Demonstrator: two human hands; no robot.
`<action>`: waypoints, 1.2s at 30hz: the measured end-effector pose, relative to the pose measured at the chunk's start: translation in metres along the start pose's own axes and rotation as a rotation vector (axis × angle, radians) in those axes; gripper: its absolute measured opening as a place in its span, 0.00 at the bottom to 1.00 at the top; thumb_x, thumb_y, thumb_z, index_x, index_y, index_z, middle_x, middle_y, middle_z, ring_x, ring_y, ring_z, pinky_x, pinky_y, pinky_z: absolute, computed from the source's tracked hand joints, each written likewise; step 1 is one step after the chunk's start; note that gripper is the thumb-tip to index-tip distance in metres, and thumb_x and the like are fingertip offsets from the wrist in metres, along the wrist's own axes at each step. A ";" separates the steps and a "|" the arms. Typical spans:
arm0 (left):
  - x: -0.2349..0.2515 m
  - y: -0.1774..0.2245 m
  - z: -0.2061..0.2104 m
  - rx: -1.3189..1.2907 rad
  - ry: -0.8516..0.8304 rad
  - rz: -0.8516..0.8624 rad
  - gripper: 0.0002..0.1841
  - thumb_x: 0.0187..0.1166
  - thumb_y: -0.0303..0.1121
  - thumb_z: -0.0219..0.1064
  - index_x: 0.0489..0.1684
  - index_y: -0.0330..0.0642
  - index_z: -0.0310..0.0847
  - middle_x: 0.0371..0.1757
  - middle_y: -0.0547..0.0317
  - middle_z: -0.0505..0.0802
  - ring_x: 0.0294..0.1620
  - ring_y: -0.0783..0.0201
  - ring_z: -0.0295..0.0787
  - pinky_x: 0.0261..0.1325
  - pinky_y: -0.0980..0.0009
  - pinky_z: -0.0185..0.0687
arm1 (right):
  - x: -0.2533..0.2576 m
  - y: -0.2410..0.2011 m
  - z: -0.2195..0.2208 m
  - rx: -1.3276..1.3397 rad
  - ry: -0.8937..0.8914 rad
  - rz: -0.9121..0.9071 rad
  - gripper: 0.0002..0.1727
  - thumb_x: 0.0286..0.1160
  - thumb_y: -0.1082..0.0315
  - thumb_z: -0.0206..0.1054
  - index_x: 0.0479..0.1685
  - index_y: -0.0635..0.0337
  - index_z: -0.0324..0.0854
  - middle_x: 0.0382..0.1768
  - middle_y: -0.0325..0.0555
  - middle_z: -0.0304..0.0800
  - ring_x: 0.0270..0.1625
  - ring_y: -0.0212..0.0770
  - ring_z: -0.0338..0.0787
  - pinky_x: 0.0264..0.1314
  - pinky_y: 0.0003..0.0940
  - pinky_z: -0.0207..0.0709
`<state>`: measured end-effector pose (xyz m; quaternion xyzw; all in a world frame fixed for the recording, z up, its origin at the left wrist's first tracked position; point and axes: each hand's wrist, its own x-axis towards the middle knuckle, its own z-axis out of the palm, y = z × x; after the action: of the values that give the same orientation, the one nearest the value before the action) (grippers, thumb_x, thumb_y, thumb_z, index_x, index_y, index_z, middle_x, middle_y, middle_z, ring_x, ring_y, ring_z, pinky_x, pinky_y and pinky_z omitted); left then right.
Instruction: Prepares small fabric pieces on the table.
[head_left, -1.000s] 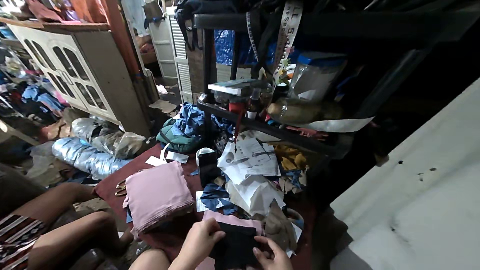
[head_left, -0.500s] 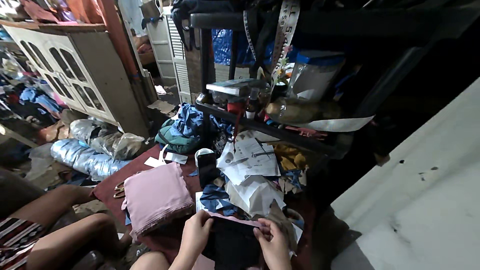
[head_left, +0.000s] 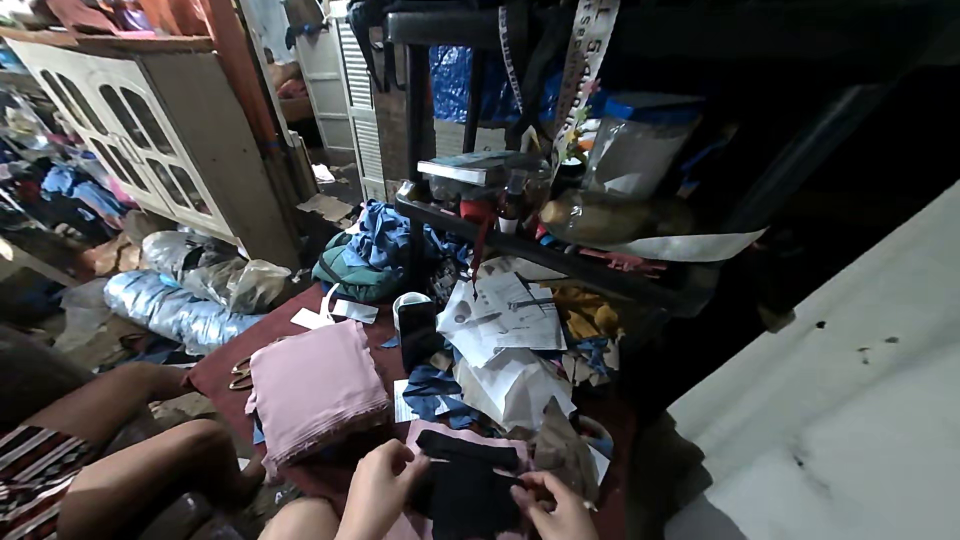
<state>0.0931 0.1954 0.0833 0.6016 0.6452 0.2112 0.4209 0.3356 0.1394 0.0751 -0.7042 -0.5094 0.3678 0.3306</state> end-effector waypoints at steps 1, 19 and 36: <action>-0.001 0.000 0.001 0.019 -0.042 -0.014 0.21 0.80 0.42 0.72 0.58 0.31 0.86 0.55 0.38 0.92 0.59 0.43 0.89 0.68 0.43 0.78 | -0.002 0.000 0.001 -0.015 -0.027 0.014 0.18 0.77 0.69 0.72 0.58 0.76 0.83 0.49 0.65 0.90 0.49 0.55 0.90 0.58 0.50 0.82; 0.006 -0.001 0.013 -0.033 0.099 0.097 0.12 0.85 0.30 0.64 0.57 0.29 0.84 0.52 0.41 0.92 0.56 0.51 0.90 0.66 0.54 0.81 | 0.011 0.006 0.006 0.070 0.046 0.077 0.16 0.80 0.69 0.70 0.56 0.75 0.82 0.42 0.59 0.89 0.38 0.44 0.87 0.45 0.41 0.82; -0.011 -0.009 0.089 0.605 0.109 0.736 0.33 0.86 0.61 0.48 0.85 0.54 0.73 0.89 0.51 0.72 0.88 0.35 0.64 0.80 0.23 0.51 | -0.038 0.128 -0.041 0.055 0.633 0.101 0.19 0.86 0.70 0.57 0.58 0.84 0.78 0.44 0.68 0.87 0.41 0.49 0.88 0.48 0.45 0.84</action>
<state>0.1576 0.1626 0.0302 0.8735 0.4431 0.1803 0.0899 0.4235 0.0661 -0.0049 -0.7991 -0.3354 0.1599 0.4727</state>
